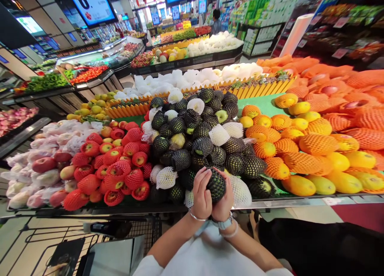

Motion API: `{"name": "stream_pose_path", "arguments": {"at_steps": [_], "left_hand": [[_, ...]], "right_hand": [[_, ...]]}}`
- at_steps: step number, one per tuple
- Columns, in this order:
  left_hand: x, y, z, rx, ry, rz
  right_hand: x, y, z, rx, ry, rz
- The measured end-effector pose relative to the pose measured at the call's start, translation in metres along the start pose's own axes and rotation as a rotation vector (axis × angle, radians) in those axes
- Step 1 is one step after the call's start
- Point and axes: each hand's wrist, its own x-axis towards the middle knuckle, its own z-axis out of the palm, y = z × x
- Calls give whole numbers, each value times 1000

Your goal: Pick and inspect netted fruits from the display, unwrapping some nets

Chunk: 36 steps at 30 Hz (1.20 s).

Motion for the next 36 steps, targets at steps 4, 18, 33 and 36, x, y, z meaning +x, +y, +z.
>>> {"name": "stream_pose_path", "arguments": {"at_steps": [4, 18, 33, 36], "left_hand": [[14, 9, -11, -15, -239, 28], [88, 13, -90, 362, -347, 161], [148, -165, -124, 637, -505, 60], [143, -158, -131, 629, -640, 80]], "right_hand": [[11, 3, -10, -58, -16, -74], [29, -40, 41, 619, -331, 111], [60, 5, -49, 434, -91, 161], [59, 15, -65, 423, -14, 204]]}}
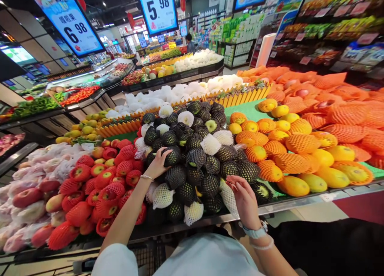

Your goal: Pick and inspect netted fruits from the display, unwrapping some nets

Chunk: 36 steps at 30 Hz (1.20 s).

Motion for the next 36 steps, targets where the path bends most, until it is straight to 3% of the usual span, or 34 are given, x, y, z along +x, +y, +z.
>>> {"name": "stream_pose_path", "arguments": {"at_steps": [4, 7, 9, 11, 13, 15, 18, 21, 23, 25, 27, 29, 31, 34, 36], "left_hand": [[-4, 9, -28, 35, -281, 123], [3, 12, -46, 8, -360, 118], [17, 13, -53, 10, -309, 115], [39, 16, -54, 63, -155, 125], [69, 21, -49, 161, 13, 137], [101, 29, -39, 267, 81, 111], [141, 38, -25, 403, 16, 65], [153, 43, -23, 424, -24, 109], [143, 49, -31, 404, 51, 101], [119, 59, -45, 329, 203, 49], [84, 76, -58, 171, 359, -6], [45, 100, -63, -11, 418, -70], [7, 126, -57, -213, 428, -175], [-30, 156, -28, -614, 324, -392], [-39, 166, -6, -944, 364, -604]], "right_hand": [[-4, 5, -13, -27, 61, 54], [-5, 7, -18, -56, 70, 77], [-4, 7, -21, -75, 79, 69], [-2, 6, -24, -101, 93, 48], [-2, 4, -25, -132, 100, 18], [-4, 2, -25, -169, 85, -14], [-12, 2, -26, -229, 29, -46], [-20, 5, -35, -297, -1, -56], [-22, 5, -42, -328, 28, -67], [-22, 1, -45, -349, 59, -102], [-22, -6, -41, -387, 41, -167], [-24, -16, -27, -455, -47, -254], [-27, -24, -8, -539, -220, -347], [-29, -29, 23, -599, -501, -464], [-22, -27, 39, -536, -468, -482]]}}
